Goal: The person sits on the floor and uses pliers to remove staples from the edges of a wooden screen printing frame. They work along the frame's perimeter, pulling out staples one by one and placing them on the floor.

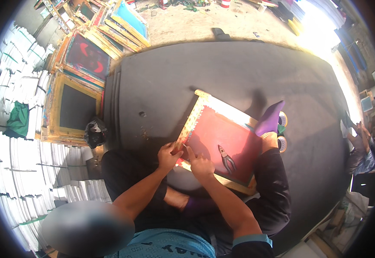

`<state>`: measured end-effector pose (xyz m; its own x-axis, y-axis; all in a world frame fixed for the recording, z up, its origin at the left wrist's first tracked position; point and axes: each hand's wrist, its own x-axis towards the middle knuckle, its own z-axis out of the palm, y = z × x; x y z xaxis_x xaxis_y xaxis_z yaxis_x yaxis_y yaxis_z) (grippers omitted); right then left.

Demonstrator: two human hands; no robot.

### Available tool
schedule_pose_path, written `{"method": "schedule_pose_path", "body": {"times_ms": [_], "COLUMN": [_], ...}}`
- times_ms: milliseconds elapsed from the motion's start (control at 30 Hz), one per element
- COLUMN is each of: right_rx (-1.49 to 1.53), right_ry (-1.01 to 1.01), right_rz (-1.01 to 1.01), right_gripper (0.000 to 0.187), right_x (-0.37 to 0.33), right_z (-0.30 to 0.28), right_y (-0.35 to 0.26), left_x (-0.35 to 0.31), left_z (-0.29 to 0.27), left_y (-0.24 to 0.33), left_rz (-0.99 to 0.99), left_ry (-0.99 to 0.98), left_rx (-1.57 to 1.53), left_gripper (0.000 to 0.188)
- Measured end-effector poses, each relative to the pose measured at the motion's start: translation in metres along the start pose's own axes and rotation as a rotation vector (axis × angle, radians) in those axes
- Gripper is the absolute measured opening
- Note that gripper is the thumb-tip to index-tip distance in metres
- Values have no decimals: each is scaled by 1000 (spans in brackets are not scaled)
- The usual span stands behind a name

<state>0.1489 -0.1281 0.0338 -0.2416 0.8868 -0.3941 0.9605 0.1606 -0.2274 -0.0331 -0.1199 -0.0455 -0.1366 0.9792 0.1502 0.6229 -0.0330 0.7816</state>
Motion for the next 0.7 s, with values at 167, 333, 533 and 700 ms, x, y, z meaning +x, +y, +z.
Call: {"method": "schedule_pose_path", "body": {"times_ms": [167,333,533,700], "right_rx": [404,156,656,322], "right_ry": [259,178,114,-44], "right_rz": [-126,-71,-83,-8], "right_gripper": [44,40,38,38], "right_x": [18,9,28,11], "right_z": [40,9,24,-33], "right_y": [25,12,37,7], "left_x": [3,2,7,3], "left_z": [1,-7,-5,-14], "left_y": [2,0,0,-2], "left_rz": [22,-20,31,5], "left_ry": [-11,-33,-60,-51], "left_rx": [2,37,-7,-5], "left_gripper": [57,56,56,55]}}
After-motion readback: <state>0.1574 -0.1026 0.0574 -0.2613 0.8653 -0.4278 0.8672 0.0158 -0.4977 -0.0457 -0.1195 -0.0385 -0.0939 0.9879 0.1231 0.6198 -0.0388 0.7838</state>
